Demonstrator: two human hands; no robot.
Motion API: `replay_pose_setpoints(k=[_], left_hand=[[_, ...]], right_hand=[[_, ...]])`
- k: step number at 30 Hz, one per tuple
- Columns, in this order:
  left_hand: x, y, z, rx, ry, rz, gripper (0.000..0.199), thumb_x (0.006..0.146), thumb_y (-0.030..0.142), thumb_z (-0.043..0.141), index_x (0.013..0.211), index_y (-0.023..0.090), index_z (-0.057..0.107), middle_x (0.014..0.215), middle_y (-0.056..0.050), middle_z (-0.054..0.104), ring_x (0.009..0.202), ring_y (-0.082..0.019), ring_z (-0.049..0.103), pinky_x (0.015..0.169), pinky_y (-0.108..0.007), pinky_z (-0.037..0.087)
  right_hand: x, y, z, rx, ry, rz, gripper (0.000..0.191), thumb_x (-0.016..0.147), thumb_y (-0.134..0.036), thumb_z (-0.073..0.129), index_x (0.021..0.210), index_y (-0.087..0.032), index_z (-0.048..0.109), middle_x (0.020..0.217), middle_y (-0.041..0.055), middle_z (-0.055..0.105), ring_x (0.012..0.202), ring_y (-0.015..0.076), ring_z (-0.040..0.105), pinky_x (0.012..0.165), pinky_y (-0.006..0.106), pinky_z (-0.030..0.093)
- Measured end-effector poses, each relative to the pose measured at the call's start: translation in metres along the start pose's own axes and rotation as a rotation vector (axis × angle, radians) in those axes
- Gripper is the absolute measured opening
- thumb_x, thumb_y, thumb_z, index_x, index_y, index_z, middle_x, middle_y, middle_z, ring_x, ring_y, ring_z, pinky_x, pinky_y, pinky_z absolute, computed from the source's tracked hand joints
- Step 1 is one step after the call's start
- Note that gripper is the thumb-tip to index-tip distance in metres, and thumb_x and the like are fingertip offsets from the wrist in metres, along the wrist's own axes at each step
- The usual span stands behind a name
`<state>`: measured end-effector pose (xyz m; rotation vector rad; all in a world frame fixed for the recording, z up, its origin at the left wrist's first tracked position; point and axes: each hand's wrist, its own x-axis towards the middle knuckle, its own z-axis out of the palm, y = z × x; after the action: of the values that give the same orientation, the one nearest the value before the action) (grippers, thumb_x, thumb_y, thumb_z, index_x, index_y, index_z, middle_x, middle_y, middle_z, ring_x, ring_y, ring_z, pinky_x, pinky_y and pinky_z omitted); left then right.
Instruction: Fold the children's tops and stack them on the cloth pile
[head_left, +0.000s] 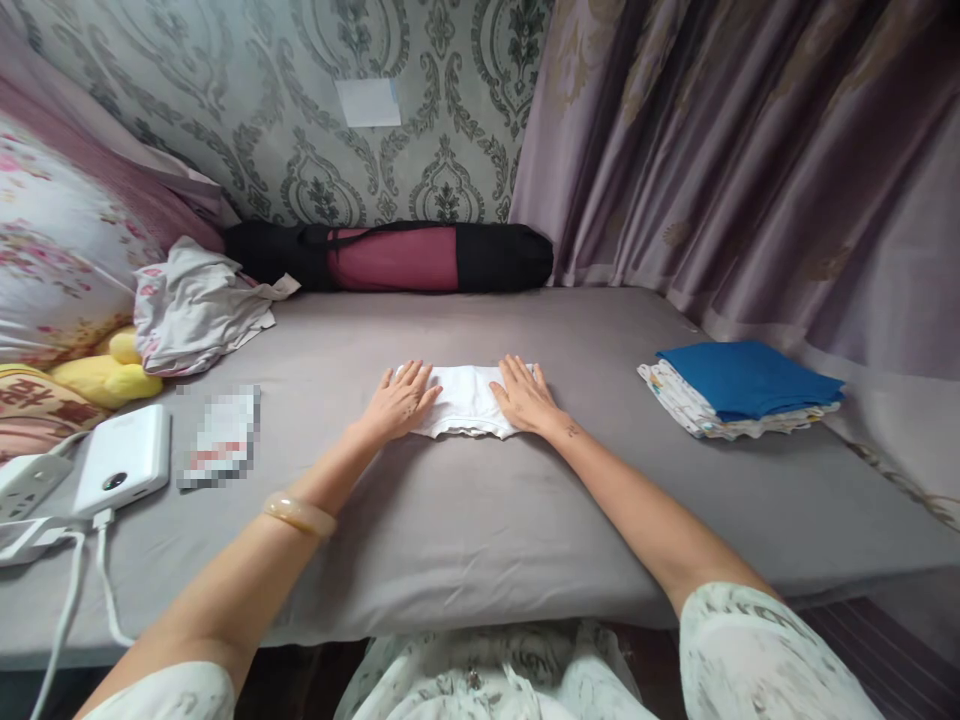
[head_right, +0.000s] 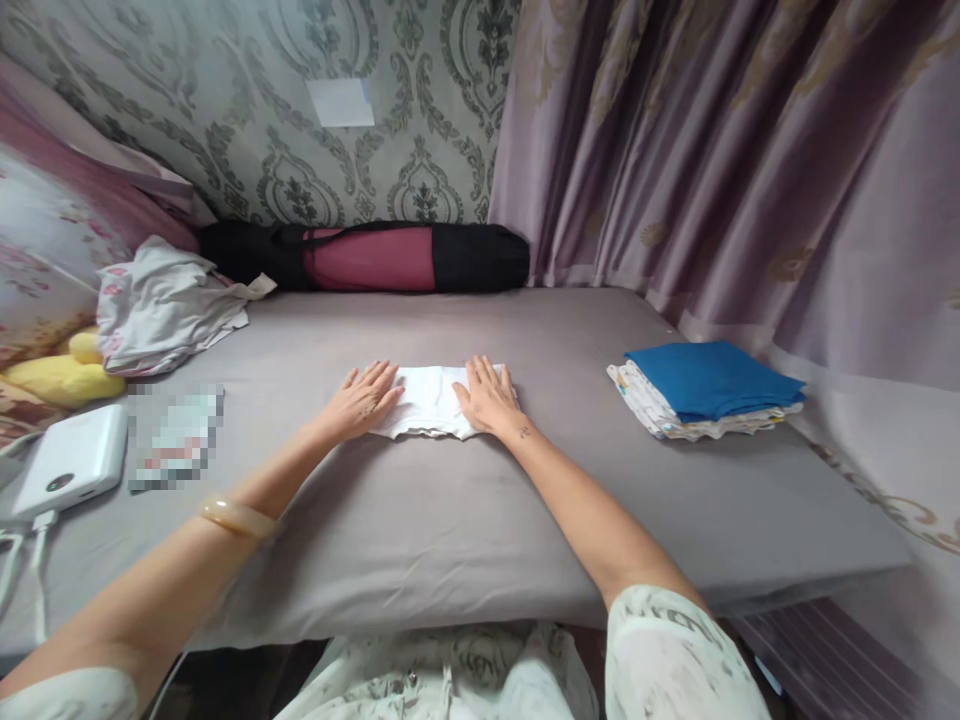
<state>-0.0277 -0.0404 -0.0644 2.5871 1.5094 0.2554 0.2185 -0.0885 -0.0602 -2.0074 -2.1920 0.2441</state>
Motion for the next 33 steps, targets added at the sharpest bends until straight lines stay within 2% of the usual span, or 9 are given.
replay_pose_setpoints(k=[5, 11, 13, 15, 18, 20, 22, 28, 33], left_hand=[[-0.003, -0.02, 0.01, -0.024, -0.035, -0.079, 0.064, 0.097, 0.051, 0.025, 0.151, 0.016, 0.031, 0.159, -0.013, 0.025, 0.148, -0.027, 0.019, 0.118, -0.051, 0.016], [0.0, -0.024, 0.014, -0.079, -0.046, -0.094, 0.064, 0.094, 0.052, 0.031, 0.148, 0.019, 0.036, 0.159, -0.013, 0.027, 0.148, -0.029, 0.021, 0.117, -0.051, 0.02], [0.003, -0.025, 0.007, -0.12, -0.02, -0.116, 0.065, 0.09, 0.05, 0.04, 0.145, 0.016, 0.04, 0.155, -0.016, 0.034, 0.143, -0.03, 0.032, 0.114, -0.046, 0.028], [0.006, -0.028, -0.002, -0.157, 0.042, -0.203, 0.064, 0.085, 0.047, 0.048, 0.139, 0.013, 0.047, 0.145, -0.019, 0.047, 0.132, -0.03, 0.047, 0.106, -0.039, 0.039], [0.007, -0.032, -0.018, -0.21, 0.079, -0.4, 0.053, 0.082, 0.045, 0.052, 0.122, 0.012, 0.06, 0.115, -0.017, 0.067, 0.107, -0.028, 0.063, 0.089, -0.033, 0.048], [0.006, -0.034, -0.026, -0.255, 0.027, -0.486, 0.042, 0.079, 0.047, 0.056, 0.102, 0.014, 0.068, 0.093, -0.012, 0.071, 0.092, -0.027, 0.066, 0.077, -0.03, 0.049], [0.006, -0.034, -0.031, -0.319, -0.023, -0.534, 0.034, 0.074, 0.048, 0.062, 0.083, 0.016, 0.069, 0.075, -0.007, 0.069, 0.078, -0.024, 0.065, 0.065, -0.027, 0.045], [0.008, -0.03, -0.032, -0.538, -0.052, -0.628, 0.032, 0.058, 0.048, 0.073, 0.061, 0.018, 0.064, 0.046, 0.002, 0.048, 0.05, -0.015, 0.047, 0.05, -0.025, 0.029], [0.011, -0.025, -0.038, -0.641, -0.099, -0.695, 0.041, 0.047, 0.048, 0.08, 0.048, 0.019, 0.052, 0.04, 0.005, 0.038, 0.045, -0.011, 0.035, 0.048, -0.025, 0.023]], right_hand=[[-0.008, 0.017, 0.005, -0.042, -0.032, 0.053, 0.067, 0.1, -0.045, 0.019, 0.153, -0.004, 0.024, 0.161, 0.014, 0.018, 0.149, 0.0245, 0.012, 0.12, 0.043, 0.008], [0.0, 0.022, 0.005, 0.057, -0.04, 0.057, 0.064, 0.099, -0.044, 0.027, 0.153, -0.009, 0.028, 0.161, 0.0127, 0.02, 0.149, 0.0237, 0.014, 0.12, 0.041, 0.012], [0.004, 0.029, -0.005, 0.172, -0.012, 0.071, 0.061, 0.096, -0.039, 0.035, 0.151, -0.01, 0.033, 0.158, 0.0139, 0.028, 0.146, 0.0217, 0.025, 0.117, 0.036, 0.021], [0.006, 0.041, -0.016, 0.289, 0.079, 0.158, 0.055, 0.094, -0.031, 0.04, 0.144, -0.011, 0.044, 0.148, 0.015, 0.046, 0.134, 0.0197, 0.044, 0.108, 0.03, 0.035], [0.005, 0.06, -0.03, 0.374, 0.111, 0.351, 0.038, 0.091, -0.029, 0.044, 0.115, -0.013, 0.068, 0.104, 0.0103, 0.072, 0.091, 0.0181, 0.067, 0.077, 0.024, 0.048], [0.001, 0.069, -0.034, 0.374, 0.035, 0.435, 0.029, 0.088, -0.031, 0.05, 0.092, -0.014, 0.073, 0.072, 0.0038, 0.069, 0.062, 0.014, 0.061, 0.057, 0.022, 0.043], [-0.003, 0.071, -0.034, 0.38, -0.019, 0.485, 0.025, 0.085, -0.032, 0.055, 0.081, -0.014, 0.072, 0.055, -0.0011, 0.059, 0.046, 0.01, 0.05, 0.048, 0.021, 0.035], [-0.004, 0.056, -0.034, 0.436, -0.046, 0.513, 0.029, 0.083, -0.036, 0.061, 0.062, -0.016, 0.064, 0.046, -0.0036, 0.048, 0.042, 0.008, 0.041, 0.043, 0.021, 0.028], [0.0, 0.047, -0.037, 0.468, -0.097, 0.549, 0.027, 0.08, -0.039, 0.065, 0.066, -0.016, 0.065, 0.049, -0.0032, 0.049, 0.045, 0.0089, 0.044, 0.043, 0.02, 0.029]])
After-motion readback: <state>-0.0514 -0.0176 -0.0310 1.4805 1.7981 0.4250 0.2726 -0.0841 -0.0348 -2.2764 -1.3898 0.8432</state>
